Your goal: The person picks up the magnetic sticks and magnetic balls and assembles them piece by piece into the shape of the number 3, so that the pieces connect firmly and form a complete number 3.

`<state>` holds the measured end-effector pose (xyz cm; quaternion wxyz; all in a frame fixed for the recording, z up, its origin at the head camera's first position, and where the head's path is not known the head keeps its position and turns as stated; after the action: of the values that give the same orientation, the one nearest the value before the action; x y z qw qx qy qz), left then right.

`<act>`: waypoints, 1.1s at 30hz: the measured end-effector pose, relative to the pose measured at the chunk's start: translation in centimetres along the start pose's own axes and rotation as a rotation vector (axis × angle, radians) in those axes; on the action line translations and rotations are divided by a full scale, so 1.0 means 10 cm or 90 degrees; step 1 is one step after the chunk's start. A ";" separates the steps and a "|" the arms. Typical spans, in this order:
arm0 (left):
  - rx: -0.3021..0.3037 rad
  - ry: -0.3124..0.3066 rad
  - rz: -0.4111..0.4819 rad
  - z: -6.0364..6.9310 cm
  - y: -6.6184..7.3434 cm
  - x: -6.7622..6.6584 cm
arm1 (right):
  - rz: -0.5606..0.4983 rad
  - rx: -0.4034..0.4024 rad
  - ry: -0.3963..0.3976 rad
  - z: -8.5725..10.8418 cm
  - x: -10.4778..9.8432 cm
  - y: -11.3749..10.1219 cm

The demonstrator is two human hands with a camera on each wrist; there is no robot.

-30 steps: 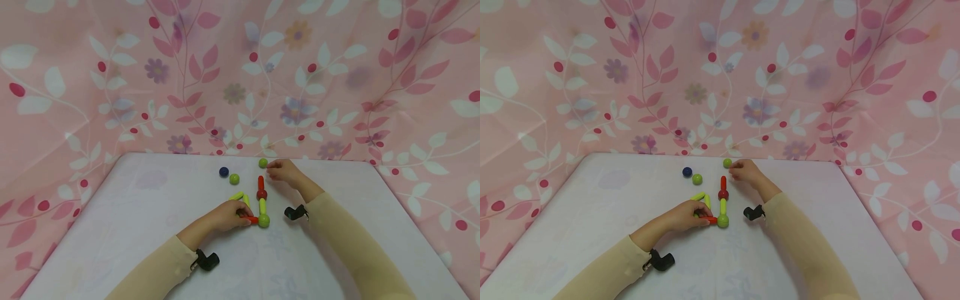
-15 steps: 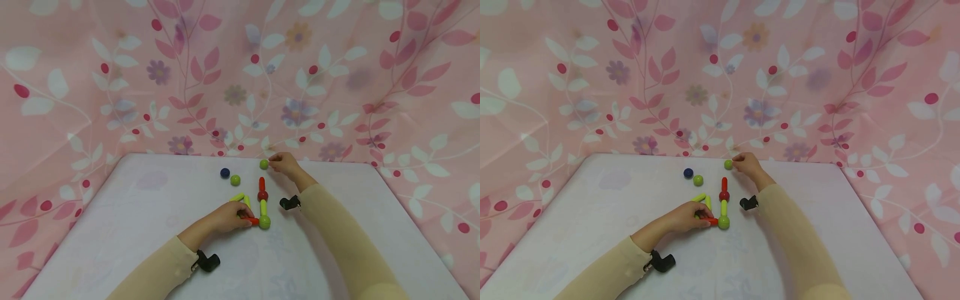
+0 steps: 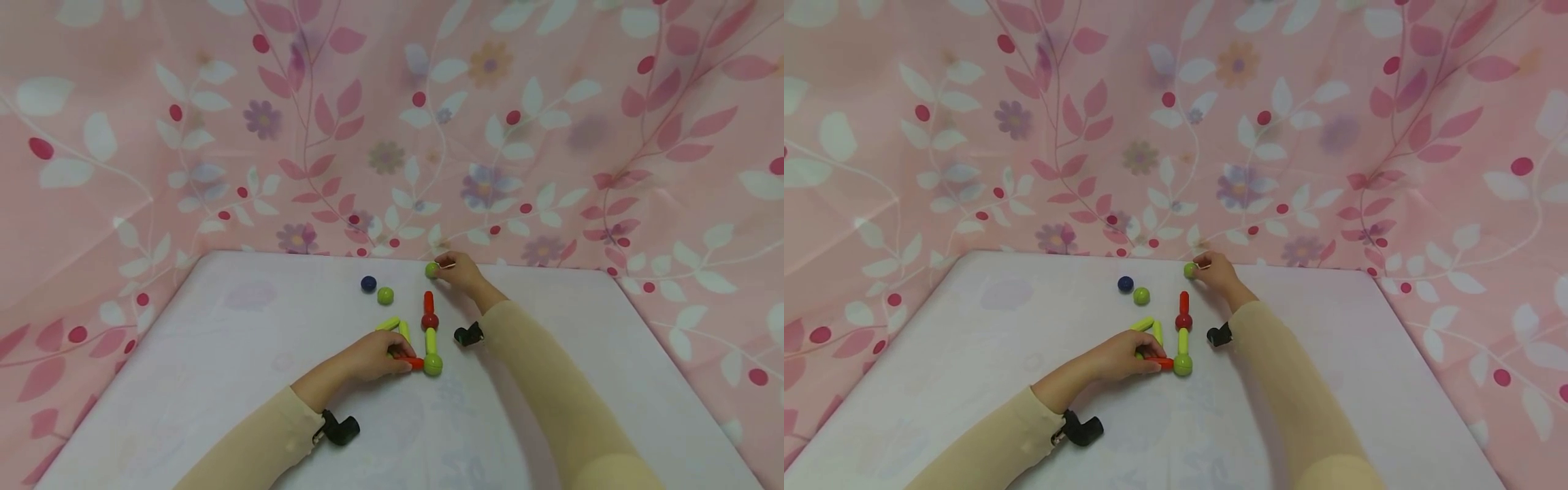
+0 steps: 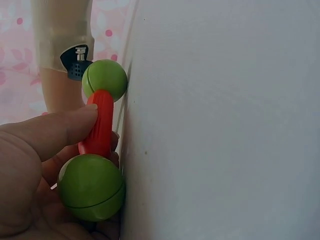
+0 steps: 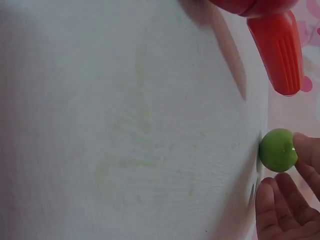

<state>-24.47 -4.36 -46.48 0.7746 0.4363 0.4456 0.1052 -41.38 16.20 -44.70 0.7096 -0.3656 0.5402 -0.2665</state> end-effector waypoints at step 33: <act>-0.005 -0.001 -0.004 0.01 0.01 0.00 | -0.037 -0.074 0.009 0.08 0.03 -0.06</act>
<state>-24.42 -4.39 -46.40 0.7773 0.4317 0.4456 0.1042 -40.53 15.84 -44.30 0.6755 -0.4195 0.5489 -0.2578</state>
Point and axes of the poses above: each hand's wrist, its own z-axis away from the middle knuckle, its own x-axis out of the palm, y = z × x, the point moved 5 cm from there along -z, towards the middle knuckle, and after that the axes turned 4 degrees about -y, right-handed, at the moved point
